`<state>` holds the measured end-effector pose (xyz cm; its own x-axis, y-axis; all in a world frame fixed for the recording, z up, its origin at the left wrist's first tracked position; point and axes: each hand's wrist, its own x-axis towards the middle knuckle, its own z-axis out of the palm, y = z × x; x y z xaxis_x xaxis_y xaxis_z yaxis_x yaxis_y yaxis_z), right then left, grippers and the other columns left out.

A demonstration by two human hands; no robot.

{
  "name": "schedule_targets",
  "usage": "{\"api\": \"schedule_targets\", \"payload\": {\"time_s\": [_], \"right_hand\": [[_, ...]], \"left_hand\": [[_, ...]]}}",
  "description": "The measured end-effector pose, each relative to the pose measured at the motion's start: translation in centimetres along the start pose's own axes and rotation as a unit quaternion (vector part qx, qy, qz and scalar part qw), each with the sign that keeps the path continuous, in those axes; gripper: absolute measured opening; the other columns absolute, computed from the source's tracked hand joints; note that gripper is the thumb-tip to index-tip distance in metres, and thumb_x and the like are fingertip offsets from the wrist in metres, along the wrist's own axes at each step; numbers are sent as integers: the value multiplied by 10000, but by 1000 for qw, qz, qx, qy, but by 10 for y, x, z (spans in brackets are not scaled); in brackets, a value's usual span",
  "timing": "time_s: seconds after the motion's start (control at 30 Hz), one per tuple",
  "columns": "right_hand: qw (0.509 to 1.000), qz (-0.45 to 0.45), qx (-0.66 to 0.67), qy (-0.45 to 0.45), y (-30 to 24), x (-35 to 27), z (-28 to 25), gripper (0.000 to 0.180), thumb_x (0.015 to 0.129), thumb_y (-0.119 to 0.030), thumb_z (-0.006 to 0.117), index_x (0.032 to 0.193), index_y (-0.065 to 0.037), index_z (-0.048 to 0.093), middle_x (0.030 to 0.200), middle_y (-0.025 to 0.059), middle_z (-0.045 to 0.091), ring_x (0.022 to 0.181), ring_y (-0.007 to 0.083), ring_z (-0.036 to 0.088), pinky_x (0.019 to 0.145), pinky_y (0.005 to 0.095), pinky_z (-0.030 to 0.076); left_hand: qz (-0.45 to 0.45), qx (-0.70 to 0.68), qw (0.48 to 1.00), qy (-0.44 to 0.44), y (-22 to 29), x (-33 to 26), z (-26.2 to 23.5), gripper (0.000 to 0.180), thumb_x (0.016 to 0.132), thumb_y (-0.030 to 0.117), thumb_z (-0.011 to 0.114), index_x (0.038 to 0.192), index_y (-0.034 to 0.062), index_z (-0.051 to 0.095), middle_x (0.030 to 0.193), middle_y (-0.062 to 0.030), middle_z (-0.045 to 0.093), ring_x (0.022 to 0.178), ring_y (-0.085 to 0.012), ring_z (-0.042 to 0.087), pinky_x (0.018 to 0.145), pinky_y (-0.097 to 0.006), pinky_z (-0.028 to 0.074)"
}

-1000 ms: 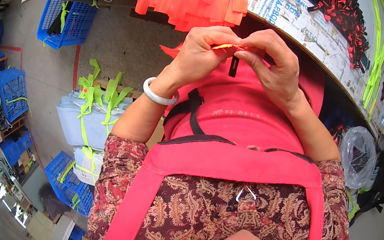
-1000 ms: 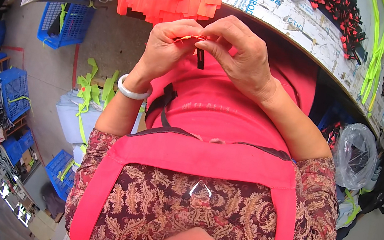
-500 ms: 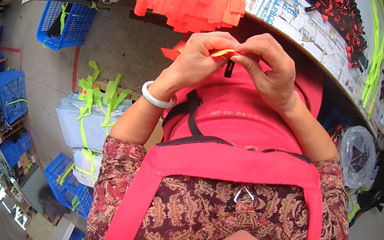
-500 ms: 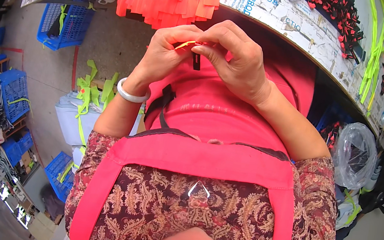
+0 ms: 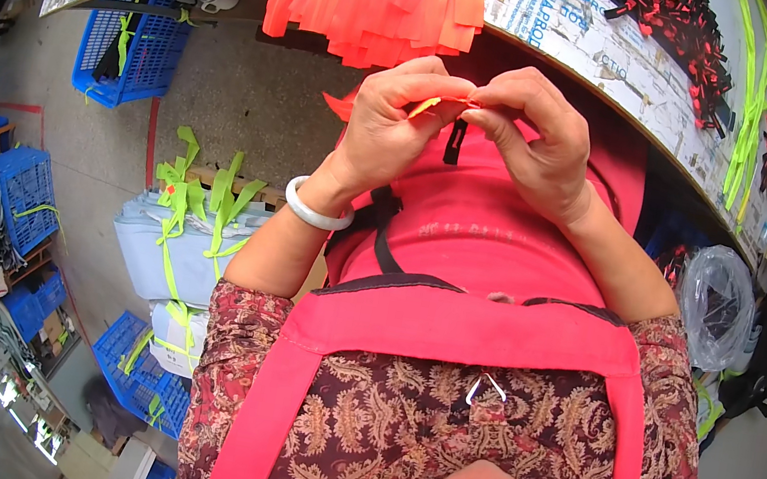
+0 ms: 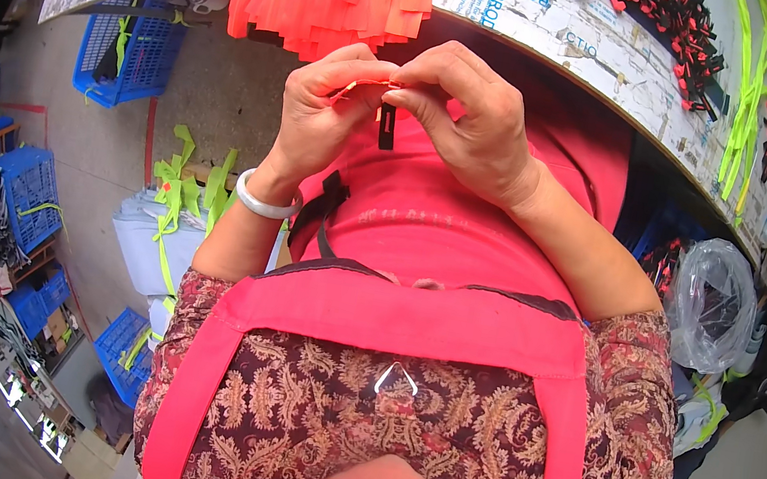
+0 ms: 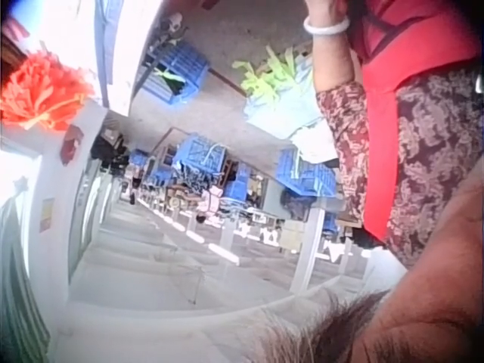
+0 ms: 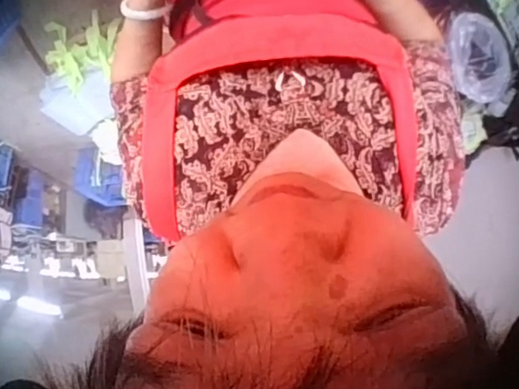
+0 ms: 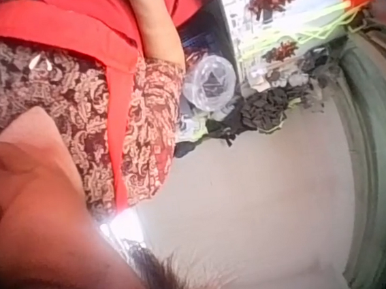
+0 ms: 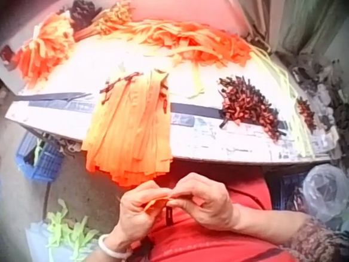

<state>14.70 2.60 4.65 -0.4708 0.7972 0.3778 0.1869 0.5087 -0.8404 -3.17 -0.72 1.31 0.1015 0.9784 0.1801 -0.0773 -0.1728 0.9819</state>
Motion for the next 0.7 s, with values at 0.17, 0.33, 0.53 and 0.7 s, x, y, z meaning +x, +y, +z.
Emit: {"api": "schedule_targets", "payload": {"time_s": [0.17,0.33,0.53,0.7], "right_hand": [[1000,11,4,1,3,-2,-1,153,792,-26,731,903,-6,628,825,96,616,726,202,621,621,289,498],[1000,7,-15,-23,1,-1,0,152,797,-24,723,912,-8,626,825,94,609,727,211,619,621,292,496],[999,15,-17,-33,3,0,1,140,806,-23,710,916,-14,624,819,94,602,720,220,613,618,297,494],[999,28,-24,-31,2,-4,0,133,810,-24,706,912,-16,621,820,95,599,705,220,609,618,295,493]], "left_hand": [[-9,8,1000,-15,0,1,0,187,822,-67,656,995,-3,688,800,-63,602,711,-141,569,635,-248,461],[-6,27,999,-42,1,2,-1,167,816,-69,648,973,-22,680,813,-72,605,743,-151,589,653,-255,469],[-15,32,999,-23,-4,1,1,150,803,-74,644,942,-28,679,823,-78,610,741,-158,591,651,-259,470],[-43,9,998,-51,-5,5,0,129,796,-76,647,912,-33,681,798,-75,607,709,-163,584,631,-265,467]]}}
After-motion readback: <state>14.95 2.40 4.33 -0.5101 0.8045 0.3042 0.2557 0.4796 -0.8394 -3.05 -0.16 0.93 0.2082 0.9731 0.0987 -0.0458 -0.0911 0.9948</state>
